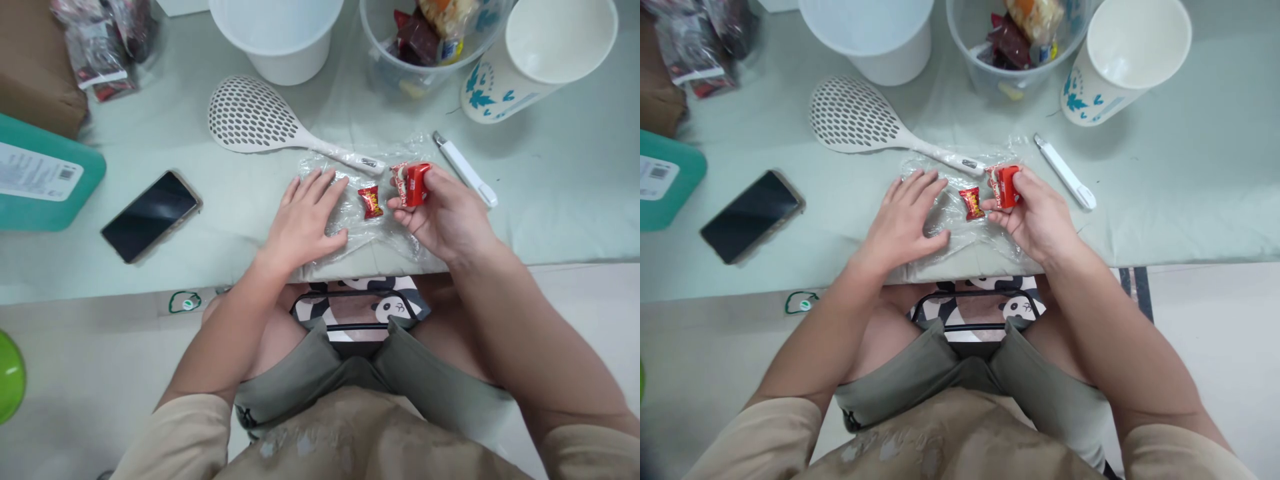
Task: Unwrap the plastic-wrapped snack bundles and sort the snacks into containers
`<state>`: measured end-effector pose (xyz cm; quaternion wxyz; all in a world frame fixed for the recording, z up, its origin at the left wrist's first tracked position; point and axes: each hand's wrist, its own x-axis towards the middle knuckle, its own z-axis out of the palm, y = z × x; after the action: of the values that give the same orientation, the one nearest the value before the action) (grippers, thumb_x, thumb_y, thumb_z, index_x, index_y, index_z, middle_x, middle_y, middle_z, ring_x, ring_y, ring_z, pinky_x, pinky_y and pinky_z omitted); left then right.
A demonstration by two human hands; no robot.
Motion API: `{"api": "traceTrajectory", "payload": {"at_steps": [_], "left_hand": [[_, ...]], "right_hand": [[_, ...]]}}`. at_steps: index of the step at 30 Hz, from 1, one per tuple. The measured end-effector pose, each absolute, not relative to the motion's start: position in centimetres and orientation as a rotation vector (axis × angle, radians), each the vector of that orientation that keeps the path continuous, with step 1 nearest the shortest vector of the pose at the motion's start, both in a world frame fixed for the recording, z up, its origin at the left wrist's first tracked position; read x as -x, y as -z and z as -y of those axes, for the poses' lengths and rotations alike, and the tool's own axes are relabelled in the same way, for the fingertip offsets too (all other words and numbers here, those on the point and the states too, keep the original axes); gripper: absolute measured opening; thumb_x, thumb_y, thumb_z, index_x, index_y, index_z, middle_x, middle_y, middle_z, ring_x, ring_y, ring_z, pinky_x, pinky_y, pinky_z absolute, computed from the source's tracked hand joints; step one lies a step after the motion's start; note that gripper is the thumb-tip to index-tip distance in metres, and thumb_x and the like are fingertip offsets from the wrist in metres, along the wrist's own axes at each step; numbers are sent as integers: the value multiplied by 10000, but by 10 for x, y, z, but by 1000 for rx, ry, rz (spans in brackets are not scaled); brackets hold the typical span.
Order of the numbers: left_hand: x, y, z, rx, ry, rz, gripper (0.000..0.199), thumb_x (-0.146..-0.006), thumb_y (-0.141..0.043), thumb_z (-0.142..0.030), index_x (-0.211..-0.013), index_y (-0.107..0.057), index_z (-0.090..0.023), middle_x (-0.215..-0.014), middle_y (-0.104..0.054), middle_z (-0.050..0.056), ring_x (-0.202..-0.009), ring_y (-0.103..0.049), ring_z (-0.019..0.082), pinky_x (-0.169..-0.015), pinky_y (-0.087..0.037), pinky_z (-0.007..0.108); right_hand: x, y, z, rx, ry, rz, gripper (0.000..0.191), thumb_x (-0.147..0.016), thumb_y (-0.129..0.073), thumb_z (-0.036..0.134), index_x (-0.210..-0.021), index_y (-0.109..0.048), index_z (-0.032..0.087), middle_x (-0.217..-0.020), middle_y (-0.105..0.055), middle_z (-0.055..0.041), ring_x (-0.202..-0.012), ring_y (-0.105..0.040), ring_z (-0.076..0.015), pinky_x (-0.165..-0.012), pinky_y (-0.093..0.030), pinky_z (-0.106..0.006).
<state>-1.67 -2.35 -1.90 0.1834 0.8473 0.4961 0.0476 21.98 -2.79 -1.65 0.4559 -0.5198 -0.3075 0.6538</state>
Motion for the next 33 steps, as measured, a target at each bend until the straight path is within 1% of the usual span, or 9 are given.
{"api": "traceTrajectory", "payload": {"at_steps": [5,9,13,17,23,26,28,31,33], "left_hand": [[18,16,22,-2423,-292,-1395,763,-869,-670,-419,-1575,-421,-269,-1730,-367,108,-1634,-269,363,-1327,-203,586],[14,14,20,-2417,-399,-1381,622,-889,-647,-427,-1488,-522,-314,-1630,-511,75,-1583,-373,343,-1311,-253,586],[8,18,18,-2412,-538,-1293,401,-914,-595,-372,-1303,-644,-289,-1399,-683,72,-1404,-572,311,-1270,-333,549],[0,21,18,-2345,-702,-1251,289,-970,-516,-371,-1188,-669,-258,-1205,-754,71,-1187,-681,269,-1137,-477,494],[-7,16,18,-2276,-747,-1294,306,-989,-533,-392,-1237,-653,-260,-1220,-746,80,-1154,-694,258,-1020,-561,461],[-7,16,16,-2248,-730,-1308,305,-1011,-526,-441,-1231,-660,-279,-1218,-745,77,-1158,-691,259,-1001,-575,465],[-6,19,12,-2182,-796,-1319,329,-1045,-461,-460,-1225,-663,-274,-1197,-752,80,-1142,-696,250,-981,-579,453],[-5,24,3,-2076,-852,-1354,404,-1093,-300,-383,-1254,-651,-263,-1150,-766,75,-1092,-715,229,-954,-573,433],[-6,26,-3,-2092,-792,-1344,407,-1088,-296,-341,-1257,-654,-249,-1140,-767,74,-1085,-716,228,-973,-556,425]], "right_hand": [[-220,21,25,1366,-1524,939,255,-933,-662,456,-1122,-583,305,-1013,-711,12,-801,-750,-167,-624,-611,-285],[-211,17,28,1335,-1526,908,273,-855,-777,363,-1066,-634,263,-948,-707,2,-809,-729,-158,-675,-636,-286],[-199,7,32,1242,-1664,762,197,-854,-789,353,-946,-667,229,-907,-724,-2,-821,-738,-132,-781,-661,-272],[-191,1,33,1194,-1759,700,211,-883,-764,393,-965,-672,221,-950,-757,-22,-834,-759,-144,-797,-672,-285],[-187,3,32,1201,-1783,706,193,-901,-721,389,-950,-689,205,-896,-766,-45,-820,-768,-187,-764,-687,-331],[-188,6,31,1187,-1793,678,193,-930,-693,383,-947,-705,190,-881,-767,-52,-779,-762,-173,-736,-684,-306],[-188,7,30,1178,-1812,633,181,-955,-663,353,-965,-710,178,-888,-772,-54,-754,-757,-149,-720,-677,-272],[-186,6,29,1192,-1823,586,192,-978,-643,350,-1002,-700,168,-907,-778,-62,-767,-768,-140,-716,-675,-252],[-186,6,29,1209,-1814,565,202,-987,-633,361,-1000,-689,167,-900,-779,-66,-773,-773,-145,-712,-677,-254]]}}
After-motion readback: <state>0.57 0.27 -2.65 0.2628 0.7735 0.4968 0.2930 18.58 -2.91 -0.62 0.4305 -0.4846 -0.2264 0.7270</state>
